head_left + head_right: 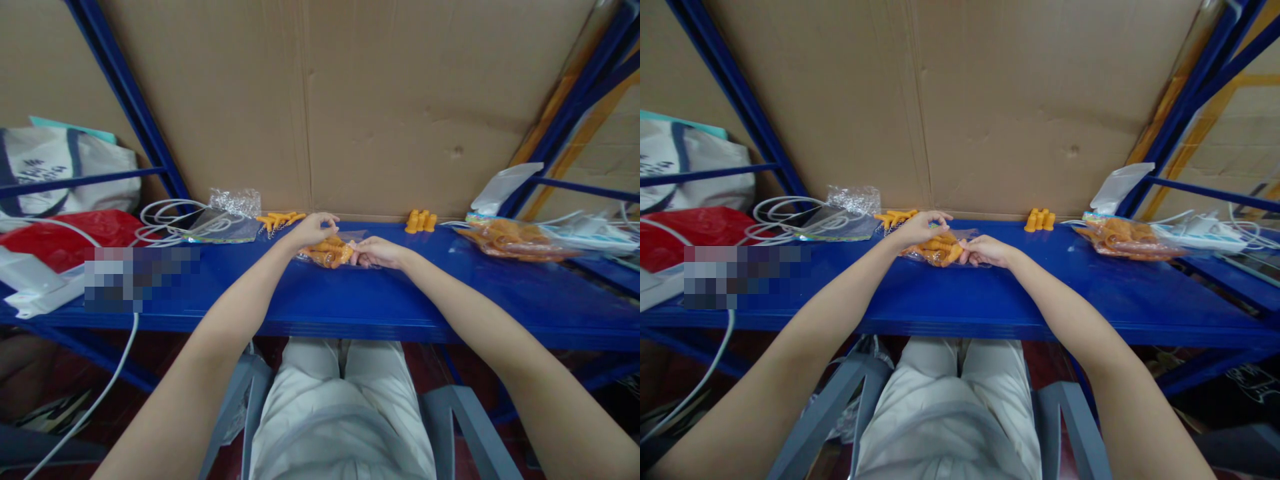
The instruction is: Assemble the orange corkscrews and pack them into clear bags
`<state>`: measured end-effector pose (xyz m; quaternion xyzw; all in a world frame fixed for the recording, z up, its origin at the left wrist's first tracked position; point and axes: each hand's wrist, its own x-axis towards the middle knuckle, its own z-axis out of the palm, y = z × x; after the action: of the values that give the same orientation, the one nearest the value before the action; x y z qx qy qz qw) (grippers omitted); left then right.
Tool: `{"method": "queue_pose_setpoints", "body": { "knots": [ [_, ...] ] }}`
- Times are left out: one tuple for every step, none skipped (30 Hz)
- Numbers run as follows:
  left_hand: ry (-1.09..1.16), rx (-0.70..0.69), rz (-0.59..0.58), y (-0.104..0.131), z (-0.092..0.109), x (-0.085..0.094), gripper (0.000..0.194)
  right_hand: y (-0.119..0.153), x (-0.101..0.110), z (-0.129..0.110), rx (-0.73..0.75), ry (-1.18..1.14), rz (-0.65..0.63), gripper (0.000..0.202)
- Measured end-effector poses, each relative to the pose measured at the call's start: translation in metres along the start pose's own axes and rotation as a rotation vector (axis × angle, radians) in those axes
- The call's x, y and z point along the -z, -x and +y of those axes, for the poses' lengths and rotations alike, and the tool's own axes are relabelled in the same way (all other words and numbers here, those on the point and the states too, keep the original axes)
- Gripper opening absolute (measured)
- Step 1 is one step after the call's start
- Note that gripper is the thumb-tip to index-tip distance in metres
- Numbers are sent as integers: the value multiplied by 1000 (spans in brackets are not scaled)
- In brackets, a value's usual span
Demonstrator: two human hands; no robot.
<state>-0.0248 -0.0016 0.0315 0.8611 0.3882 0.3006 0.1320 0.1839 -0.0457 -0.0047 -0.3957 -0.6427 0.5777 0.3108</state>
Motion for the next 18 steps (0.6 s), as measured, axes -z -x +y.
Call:
{"method": "queue_pose_setpoints", "body": {
  "knots": [
    [-67,53,42,0,0,0,19,0,0,0,1,18,5,39],
    [-145,124,88,0,0,0,23,-1,0,0,2,26,13,40],
    [-228,206,133,1,-1,1,26,-1,0,0,1,26,24,41],
    [-307,291,170,2,-2,2,30,-2,-1,0,-2,23,34,40],
    [-375,371,197,3,-4,3,33,-2,-1,0,-7,18,42,40],
    [-428,439,215,4,-6,4,35,-1,-2,0,-11,12,50,39],
    [-463,495,222,4,-9,5,36,-1,-3,-1,-13,5,56,39],
    [-482,539,220,5,-12,7,38,0,-3,-2,-12,0,61,38],
    [-487,569,212,5,-16,8,40,0,-4,-3,-9,0,61,38],
    [-485,590,203,5,-19,8,41,1,-4,-3,-5,6,57,38],
    [-485,604,196,5,-21,9,43,2,-4,-4,2,19,51,38],
    [-487,613,190,5,-23,9,45,2,-5,-4,8,40,44,38],
    [-494,619,183,4,-25,8,46,2,-5,-4,18,67,41,39],
    [-503,620,174,4,-25,8,47,2,-6,-5,28,99,39,40],
    [-513,619,159,4,-24,7,48,2,-6,-5,39,131,40,40],
    [-524,612,141,3,-23,6,48,2,-7,-5,49,162,45,41],
    [-534,603,122,3,-22,5,48,2,-7,-5,56,191,49,41],
    [-544,593,107,3,-21,4,49,2,-8,-6,58,213,51,41]
  ]
}}
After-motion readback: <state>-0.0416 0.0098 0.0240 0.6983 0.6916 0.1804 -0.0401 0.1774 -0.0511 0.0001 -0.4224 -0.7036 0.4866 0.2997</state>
